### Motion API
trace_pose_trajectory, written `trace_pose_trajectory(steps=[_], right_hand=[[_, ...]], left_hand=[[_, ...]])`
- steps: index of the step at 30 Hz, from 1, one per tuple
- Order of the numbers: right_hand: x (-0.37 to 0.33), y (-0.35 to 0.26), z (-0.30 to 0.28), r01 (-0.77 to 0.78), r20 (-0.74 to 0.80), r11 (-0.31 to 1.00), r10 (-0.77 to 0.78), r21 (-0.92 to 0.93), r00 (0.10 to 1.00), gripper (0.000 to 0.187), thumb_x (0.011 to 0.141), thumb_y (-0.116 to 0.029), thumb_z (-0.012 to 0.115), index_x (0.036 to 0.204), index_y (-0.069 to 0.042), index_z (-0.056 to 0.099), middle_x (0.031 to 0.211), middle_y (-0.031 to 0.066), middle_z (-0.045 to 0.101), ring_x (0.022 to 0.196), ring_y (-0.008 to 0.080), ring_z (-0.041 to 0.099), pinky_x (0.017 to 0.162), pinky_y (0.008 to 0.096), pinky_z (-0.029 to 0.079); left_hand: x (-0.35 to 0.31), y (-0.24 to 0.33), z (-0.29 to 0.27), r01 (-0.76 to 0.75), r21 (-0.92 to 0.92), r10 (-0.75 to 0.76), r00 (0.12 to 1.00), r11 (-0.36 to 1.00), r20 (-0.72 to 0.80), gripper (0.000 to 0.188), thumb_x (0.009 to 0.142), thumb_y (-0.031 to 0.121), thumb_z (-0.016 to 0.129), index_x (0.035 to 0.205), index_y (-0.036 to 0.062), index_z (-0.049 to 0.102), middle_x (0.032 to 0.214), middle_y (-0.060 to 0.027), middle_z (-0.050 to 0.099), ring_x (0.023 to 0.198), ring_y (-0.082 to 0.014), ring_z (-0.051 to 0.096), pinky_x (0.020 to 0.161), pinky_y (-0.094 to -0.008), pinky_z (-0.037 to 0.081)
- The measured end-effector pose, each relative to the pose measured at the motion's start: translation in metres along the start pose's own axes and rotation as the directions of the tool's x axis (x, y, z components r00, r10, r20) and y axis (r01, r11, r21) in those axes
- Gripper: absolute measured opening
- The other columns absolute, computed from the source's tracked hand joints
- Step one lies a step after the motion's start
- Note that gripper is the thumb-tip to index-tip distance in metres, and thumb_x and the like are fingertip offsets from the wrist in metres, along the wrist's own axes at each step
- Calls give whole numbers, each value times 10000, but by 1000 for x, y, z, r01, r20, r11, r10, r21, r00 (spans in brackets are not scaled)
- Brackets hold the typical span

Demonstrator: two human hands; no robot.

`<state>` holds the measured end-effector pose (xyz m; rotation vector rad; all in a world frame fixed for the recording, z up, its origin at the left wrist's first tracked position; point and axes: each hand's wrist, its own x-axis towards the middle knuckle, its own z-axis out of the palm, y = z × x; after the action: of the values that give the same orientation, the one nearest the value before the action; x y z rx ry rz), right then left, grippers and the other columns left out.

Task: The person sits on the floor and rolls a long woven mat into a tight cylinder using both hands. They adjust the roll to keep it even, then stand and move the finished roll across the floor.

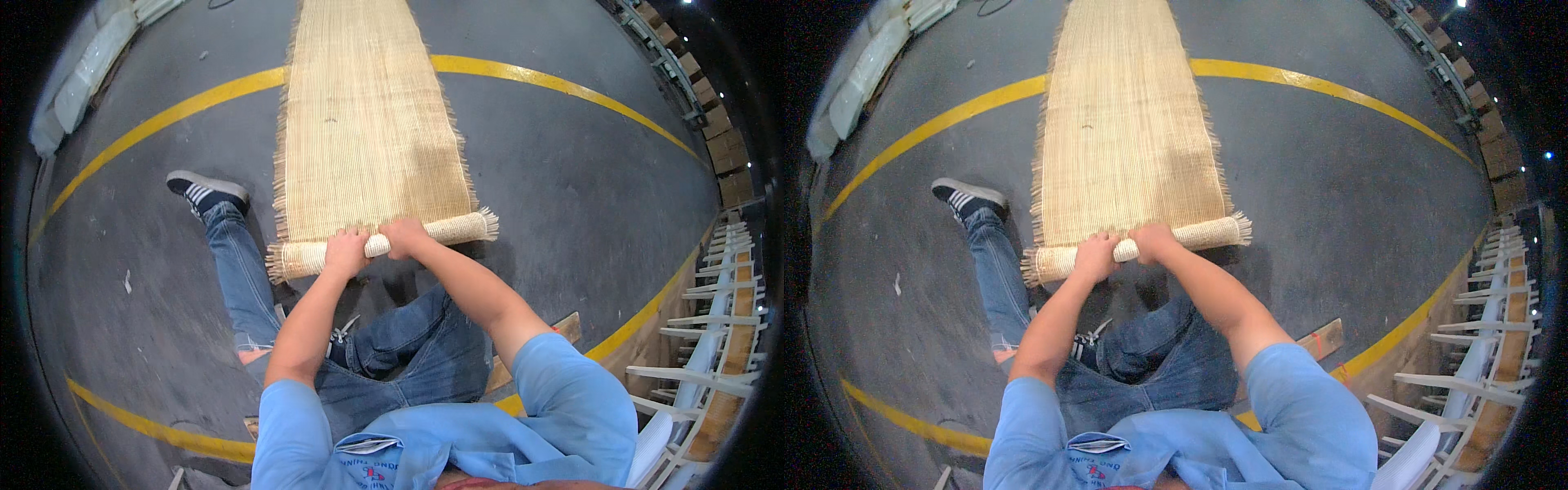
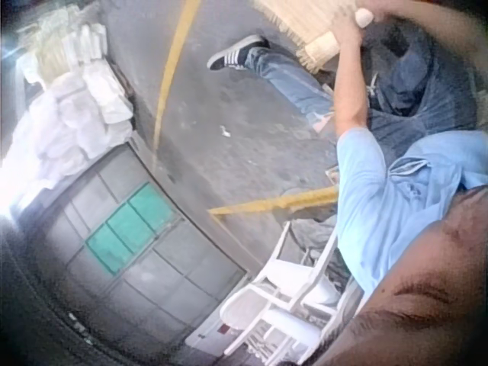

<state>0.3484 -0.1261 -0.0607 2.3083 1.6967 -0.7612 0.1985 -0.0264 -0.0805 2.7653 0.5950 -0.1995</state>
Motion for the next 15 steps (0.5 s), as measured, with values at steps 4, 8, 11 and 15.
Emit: trace_pose_trajectory(steps=[4,8,11,15], right_hand=[[-14,4,5,15,-10,997,-14,72,1000,397,725,-338,765,1083,-169,732,1002,130,756,973,336,726,833,481,575],[-29,26,26,-18,58,995,12,101,998,427,663,-340,809,1056,-180,763,1027,126,761,975,328,731,834,477,576],[-24,-1,38,115,214,984,-143,139,966,524,603,-358,856,1083,-168,768,1072,134,762,991,342,723,841,464,573],[-13,9,57,122,328,960,-204,253,922,684,559,-332,886,1181,-90,737,1143,181,742,1058,353,702,905,463,550]], left_hand=[[-4,7,-11,-6,-27,10,990,1000,141,352,784,280,785,1106,155,718,1041,-142,721,1011,-348,698,839,-494,564],[-6,35,-18,-66,-125,92,973,990,214,408,771,334,798,1147,186,746,1078,-159,743,1015,-355,713,862,-482,574],[-32,19,-11,19,-79,12,925,997,380,537,729,436,821,1209,214,731,1137,-148,742,1060,-356,704,897,-470,570],[-41,33,-17,40,-126,21,895,991,446,676,702,457,857,1295,187,678,1251,-153,697,1173,-347,653,988,-496,519]])
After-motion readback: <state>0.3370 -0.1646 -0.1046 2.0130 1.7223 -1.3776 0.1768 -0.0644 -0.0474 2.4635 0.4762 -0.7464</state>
